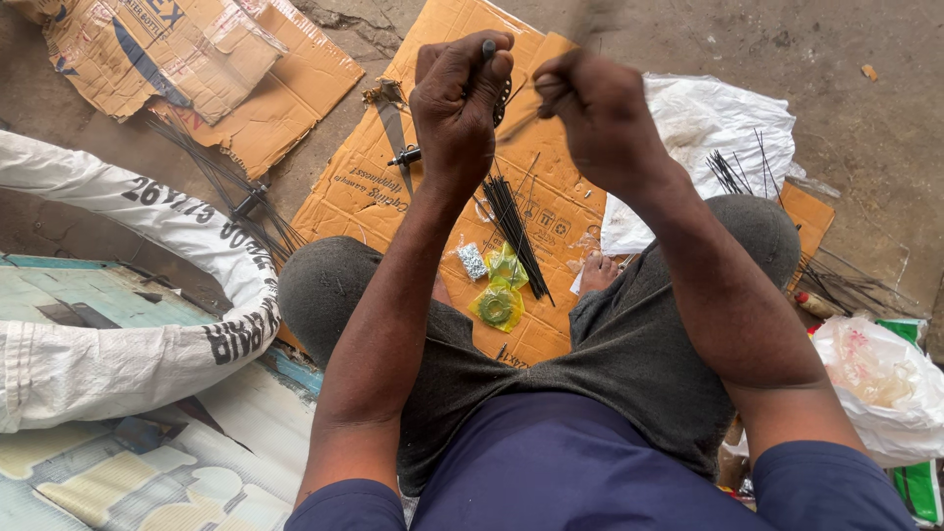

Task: The person sits on the floor and inserts multiple bicycle spokes into the hub of a wheel. They handle the spokes one by one, feeding them into the hub holes and adjusting their positions.

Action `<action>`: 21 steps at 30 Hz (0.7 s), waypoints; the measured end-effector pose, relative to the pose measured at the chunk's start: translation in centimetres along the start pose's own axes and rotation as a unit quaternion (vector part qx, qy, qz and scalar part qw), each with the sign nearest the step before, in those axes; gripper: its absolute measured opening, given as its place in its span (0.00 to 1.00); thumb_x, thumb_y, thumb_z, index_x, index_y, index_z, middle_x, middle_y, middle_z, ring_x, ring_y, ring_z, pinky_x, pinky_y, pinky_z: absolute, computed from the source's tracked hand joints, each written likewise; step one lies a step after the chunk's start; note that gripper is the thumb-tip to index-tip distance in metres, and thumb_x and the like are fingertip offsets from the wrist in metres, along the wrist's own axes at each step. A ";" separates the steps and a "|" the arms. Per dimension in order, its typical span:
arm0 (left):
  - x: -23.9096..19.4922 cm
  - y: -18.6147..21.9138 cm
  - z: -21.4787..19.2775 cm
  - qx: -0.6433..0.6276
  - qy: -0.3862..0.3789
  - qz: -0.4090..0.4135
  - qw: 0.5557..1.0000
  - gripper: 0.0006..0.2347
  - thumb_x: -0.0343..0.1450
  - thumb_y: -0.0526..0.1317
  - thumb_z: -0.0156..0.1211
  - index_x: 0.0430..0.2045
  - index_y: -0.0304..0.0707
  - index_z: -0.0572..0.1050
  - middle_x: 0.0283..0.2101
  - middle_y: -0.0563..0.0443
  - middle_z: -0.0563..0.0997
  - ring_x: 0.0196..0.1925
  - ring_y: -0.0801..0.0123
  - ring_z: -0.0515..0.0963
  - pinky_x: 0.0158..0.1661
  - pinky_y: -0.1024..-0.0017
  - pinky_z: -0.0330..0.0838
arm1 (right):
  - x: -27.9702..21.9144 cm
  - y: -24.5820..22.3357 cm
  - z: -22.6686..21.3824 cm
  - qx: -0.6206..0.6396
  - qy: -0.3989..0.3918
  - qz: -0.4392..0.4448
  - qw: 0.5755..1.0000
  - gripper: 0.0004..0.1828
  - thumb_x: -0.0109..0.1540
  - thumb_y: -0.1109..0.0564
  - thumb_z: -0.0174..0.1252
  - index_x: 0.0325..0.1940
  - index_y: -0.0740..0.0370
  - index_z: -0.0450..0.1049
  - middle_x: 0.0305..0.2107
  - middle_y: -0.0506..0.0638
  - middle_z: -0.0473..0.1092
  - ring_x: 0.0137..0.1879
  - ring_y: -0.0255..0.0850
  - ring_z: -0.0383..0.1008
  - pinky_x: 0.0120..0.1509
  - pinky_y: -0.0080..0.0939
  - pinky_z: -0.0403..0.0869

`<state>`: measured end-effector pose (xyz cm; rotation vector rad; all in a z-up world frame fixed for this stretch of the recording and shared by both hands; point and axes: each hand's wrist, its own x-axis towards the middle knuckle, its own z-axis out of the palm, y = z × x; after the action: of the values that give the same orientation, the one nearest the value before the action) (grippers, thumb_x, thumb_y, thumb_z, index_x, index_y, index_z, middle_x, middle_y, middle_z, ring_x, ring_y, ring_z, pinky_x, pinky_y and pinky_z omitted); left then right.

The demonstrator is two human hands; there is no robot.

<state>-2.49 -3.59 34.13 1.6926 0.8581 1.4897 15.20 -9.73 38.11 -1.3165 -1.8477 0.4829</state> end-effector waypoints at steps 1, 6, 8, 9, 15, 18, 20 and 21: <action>0.1 0.0 0.0 -0.003 0.002 0.014 1.000 0.07 0.78 0.41 0.64 0.46 0.41 0.82 0.40 0.57 0.83 0.46 0.76 0.74 0.44 0.76 0.76 | 0.2 -0.1 -0.1 0.060 0.032 -0.014 0.998 0.08 0.78 0.61 0.52 0.50 0.70 0.73 0.39 0.56 0.77 0.44 0.41 0.83 0.48 0.37 0.84; -0.1 0.0 0.2 -0.033 -0.003 0.015 0.999 0.08 0.78 0.41 0.63 0.48 0.41 0.81 0.41 0.55 0.84 0.45 0.76 0.77 0.44 0.76 0.77 | 0.1 -0.5 -0.3 0.209 0.058 -0.039 0.975 0.11 0.79 0.58 0.51 0.54 0.71 0.72 0.42 0.57 0.76 0.47 0.41 0.83 0.52 0.37 0.85; -0.1 -0.2 0.4 -0.029 -0.003 0.012 1.000 0.08 0.78 0.42 0.63 0.47 0.41 0.81 0.41 0.55 0.84 0.44 0.75 0.78 0.43 0.75 0.77 | 0.1 -0.4 0.1 0.198 0.061 -0.038 0.978 0.11 0.79 0.58 0.51 0.53 0.71 0.73 0.42 0.57 0.76 0.48 0.42 0.83 0.52 0.38 0.85; -0.2 -0.3 0.4 -0.026 -0.002 0.010 1.000 0.08 0.78 0.42 0.63 0.47 0.41 0.81 0.41 0.55 0.84 0.44 0.75 0.79 0.43 0.75 0.78 | 0.0 -0.5 0.3 0.184 0.060 -0.036 0.980 0.11 0.79 0.58 0.51 0.53 0.71 0.73 0.42 0.57 0.76 0.48 0.42 0.83 0.53 0.39 0.85; -0.3 -0.4 0.4 -0.021 -0.005 0.017 1.000 0.08 0.78 0.41 0.63 0.47 0.41 0.81 0.42 0.55 0.84 0.44 0.75 0.79 0.42 0.74 0.77 | 0.1 -0.5 0.3 0.161 0.046 -0.054 0.984 0.11 0.79 0.58 0.50 0.54 0.71 0.72 0.43 0.58 0.76 0.49 0.43 0.83 0.55 0.39 0.85; -0.3 -0.4 0.4 -0.023 -0.006 0.011 1.000 0.08 0.78 0.41 0.63 0.47 0.41 0.80 0.41 0.55 0.84 0.44 0.75 0.79 0.42 0.74 0.78 | 0.2 -0.6 0.4 0.152 0.042 -0.057 0.986 0.12 0.79 0.57 0.50 0.53 0.70 0.72 0.43 0.58 0.76 0.50 0.43 0.84 0.55 0.39 0.85; -0.3 -0.3 0.4 -0.022 -0.003 0.018 1.000 0.08 0.78 0.41 0.63 0.47 0.41 0.80 0.42 0.54 0.84 0.44 0.75 0.79 0.43 0.74 0.78 | 0.2 -0.7 0.5 0.149 0.038 -0.066 0.986 0.12 0.80 0.57 0.50 0.53 0.70 0.72 0.42 0.57 0.76 0.49 0.43 0.83 0.55 0.39 0.85; -0.3 -0.2 0.4 -0.021 -0.001 0.022 1.000 0.08 0.78 0.41 0.64 0.47 0.41 0.80 0.42 0.54 0.84 0.45 0.74 0.79 0.43 0.74 0.78 | 0.3 -0.9 0.4 0.151 0.036 -0.073 0.985 0.12 0.80 0.57 0.50 0.53 0.70 0.72 0.42 0.57 0.76 0.49 0.44 0.83 0.54 0.39 0.85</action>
<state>-2.18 -3.76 33.75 1.6923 0.7883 1.5247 14.30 -9.76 38.53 -0.9762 -1.7190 0.6016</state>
